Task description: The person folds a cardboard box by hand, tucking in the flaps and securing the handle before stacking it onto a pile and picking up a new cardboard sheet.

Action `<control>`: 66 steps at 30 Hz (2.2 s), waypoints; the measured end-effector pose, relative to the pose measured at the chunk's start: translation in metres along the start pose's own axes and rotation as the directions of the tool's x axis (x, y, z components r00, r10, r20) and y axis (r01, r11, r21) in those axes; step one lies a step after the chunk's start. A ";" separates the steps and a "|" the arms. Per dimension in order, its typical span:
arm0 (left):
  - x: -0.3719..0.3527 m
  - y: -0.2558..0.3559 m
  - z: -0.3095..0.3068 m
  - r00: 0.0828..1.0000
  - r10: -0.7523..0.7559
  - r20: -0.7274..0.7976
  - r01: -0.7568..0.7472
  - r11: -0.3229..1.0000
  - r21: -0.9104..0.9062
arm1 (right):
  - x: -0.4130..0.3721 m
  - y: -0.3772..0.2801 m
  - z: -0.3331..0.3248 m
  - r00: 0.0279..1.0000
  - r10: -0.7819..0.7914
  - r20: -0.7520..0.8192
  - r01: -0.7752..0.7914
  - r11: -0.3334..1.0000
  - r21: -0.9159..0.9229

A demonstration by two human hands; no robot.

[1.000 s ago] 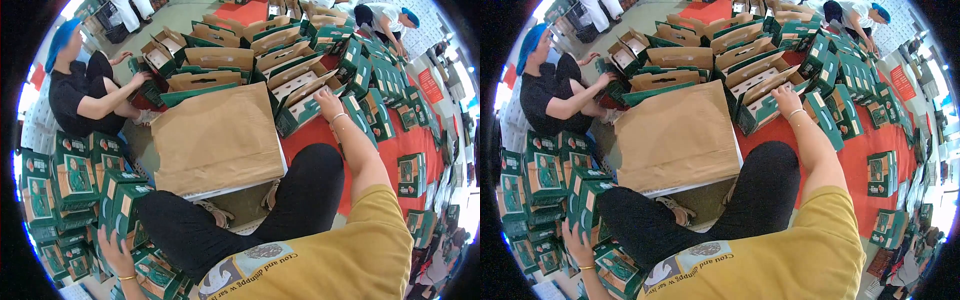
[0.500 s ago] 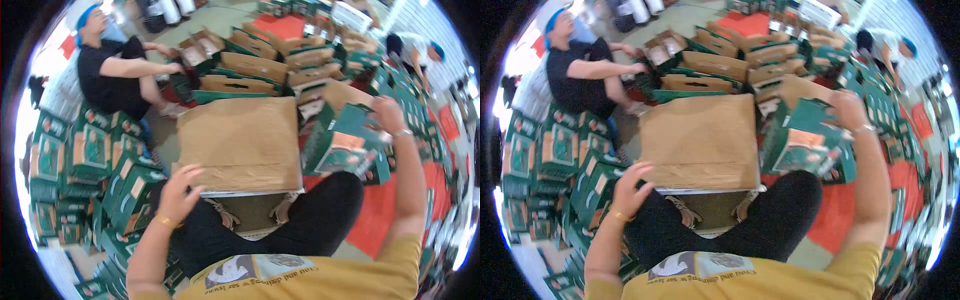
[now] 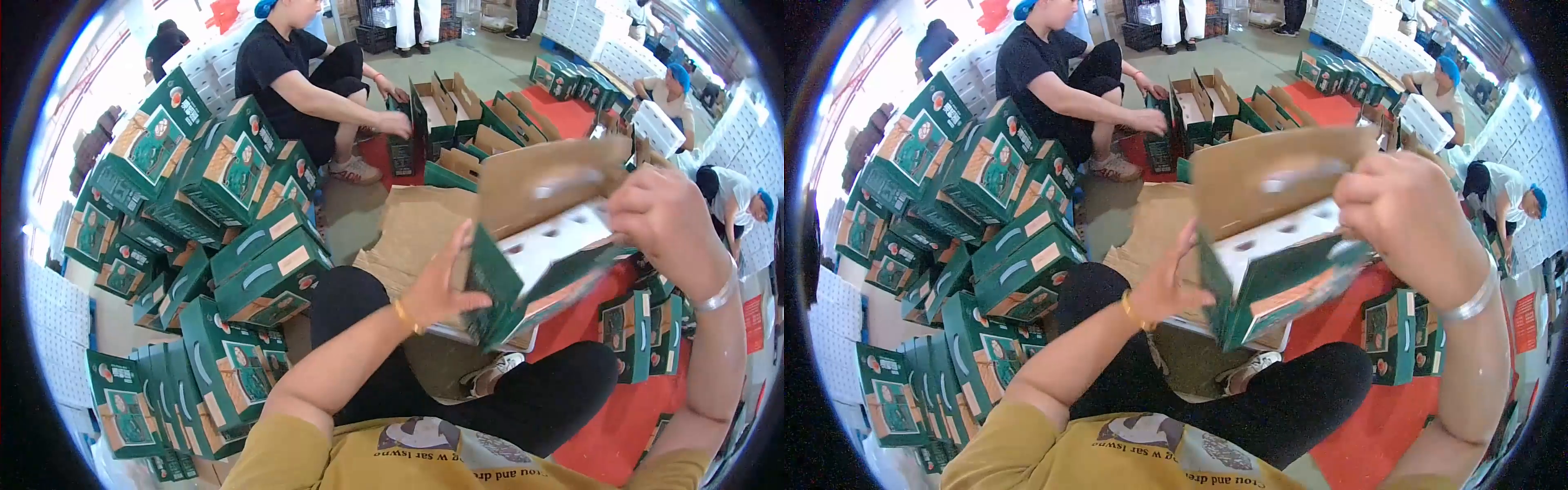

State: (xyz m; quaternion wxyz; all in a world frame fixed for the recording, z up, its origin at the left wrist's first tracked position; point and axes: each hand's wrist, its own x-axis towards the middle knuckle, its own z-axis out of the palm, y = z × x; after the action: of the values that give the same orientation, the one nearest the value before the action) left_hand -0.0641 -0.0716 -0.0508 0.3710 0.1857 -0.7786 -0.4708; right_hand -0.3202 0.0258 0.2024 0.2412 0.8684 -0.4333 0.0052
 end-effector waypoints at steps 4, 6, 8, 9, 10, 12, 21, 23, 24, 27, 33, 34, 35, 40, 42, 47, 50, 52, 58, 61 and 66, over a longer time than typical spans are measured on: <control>-0.076 0.066 0.023 0.992 0.128 0.017 -0.126 0.937 0.327 | 0.006 0.013 0.041 0.989 -0.012 -0.149 0.025 0.996 0.083; -0.075 0.067 0.018 0.875 0.360 0.325 -0.468 0.803 0.370 | 0.002 0.016 0.076 0.980 0.075 -0.182 -0.039 0.980 0.196; -0.059 0.045 -0.007 0.908 0.414 0.068 -0.379 0.738 0.559 | 0.003 0.003 0.120 0.965 0.199 -0.169 -0.111 0.898 0.426; -0.048 0.027 -0.028 0.895 0.429 -0.125 -0.221 0.667 0.712 | 0.009 -0.007 0.149 0.956 0.236 -0.173 -0.112 0.842 0.528; -0.036 0.010 -0.050 0.848 0.428 -0.313 -0.013 0.607 0.794 | 0.016 -0.020 0.172 0.944 0.283 -0.170 -0.117 0.769 0.629; -0.034 -0.008 -0.085 0.883 0.343 -0.321 0.055 0.603 0.796 | 0.026 -0.030 0.190 0.874 0.435 -0.218 -0.121 0.628 0.769; -0.082 -0.055 -0.133 0.916 -0.228 -0.330 0.333 0.891 0.310 | -0.064 -0.154 0.235 0.408 0.879 0.246 -0.088 -0.230 0.969; -0.077 -0.054 -0.135 0.867 -0.456 -0.203 0.461 0.887 -0.023 | -0.050 -0.174 0.232 0.487 0.849 0.206 -0.182 -0.132 0.974; -0.069 -0.049 -0.131 0.925 -0.331 -0.185 0.341 0.939 0.029 | -0.041 -0.170 0.236 0.447 0.874 0.190 -0.275 -0.068 0.959; -0.060 -0.053 -0.130 0.913 -0.333 -0.238 0.364 0.926 0.100 | -0.039 -0.157 0.217 0.446 0.874 0.192 -0.333 -0.038 0.942; -0.042 -0.032 -0.098 0.992 -0.001 -0.126 0.058 0.895 0.443 | -0.073 -0.128 0.215 0.388 0.896 0.215 -0.335 -0.080 0.939; -0.043 -0.044 -0.095 0.991 -0.135 -0.002 0.117 0.846 0.520 | -0.092 -0.134 0.240 0.425 0.867 0.260 -0.463 -0.038 0.885; -0.045 -0.053 -0.092 0.981 -0.195 -0.010 0.179 0.872 0.456 | -0.103 -0.144 0.250 0.421 0.851 0.314 -0.435 -0.114 0.893; -0.041 -0.071 -0.096 0.978 -0.208 0.009 0.206 0.972 0.112 | -0.108 -0.155 0.253 0.226 0.870 0.437 -0.394 -0.329 0.858; -0.040 -0.069 -0.082 0.914 -0.380 -0.139 0.354 0.918 -0.180 | -0.088 -0.156 0.239 0.068 0.839 0.540 -0.252 -0.510 0.823; -0.027 -0.074 -0.067 0.765 -0.548 -0.338 0.482 0.836 -0.264 | -0.082 -0.147 0.232 0.128 0.783 0.608 -0.026 -0.610 0.792; -0.027 -0.072 -0.069 0.831 -0.199 -0.519 0.428 0.825 0.370 | -0.098 -0.137 0.258 0.162 0.929 0.333 -0.339 -0.265 0.903; -0.011 -0.029 -0.063 0.917 0.230 -0.327 0.125 0.613 0.780 | -0.070 -0.137 0.212 0.207 0.978 -0.037 -0.750 0.183 0.636; 0.035 -0.004 -0.050 0.943 0.296 0.152 -0.263 0.385 0.885 | -0.040 -0.121 0.189 0.600 0.790 -0.130 -0.728 0.606 0.321; 0.050 -0.008 -0.049 0.966 0.204 0.158 -0.235 0.442 0.866 | -0.030 -0.101 0.190 0.675 0.724 -0.142 -0.678 0.685 0.268; 0.071 -0.011 -0.066 0.934 0.170 0.313 -0.356 0.417 0.836 | -0.018 -0.091 0.200 0.731 0.682 -0.029 -0.660 0.717 0.223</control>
State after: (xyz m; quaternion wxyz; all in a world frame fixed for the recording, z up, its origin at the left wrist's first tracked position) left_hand -0.0615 -0.1614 -0.0130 0.2186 0.1820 -0.9574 0.0496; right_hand -0.3028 0.0005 -0.0158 0.1587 0.6698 -0.7020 0.1824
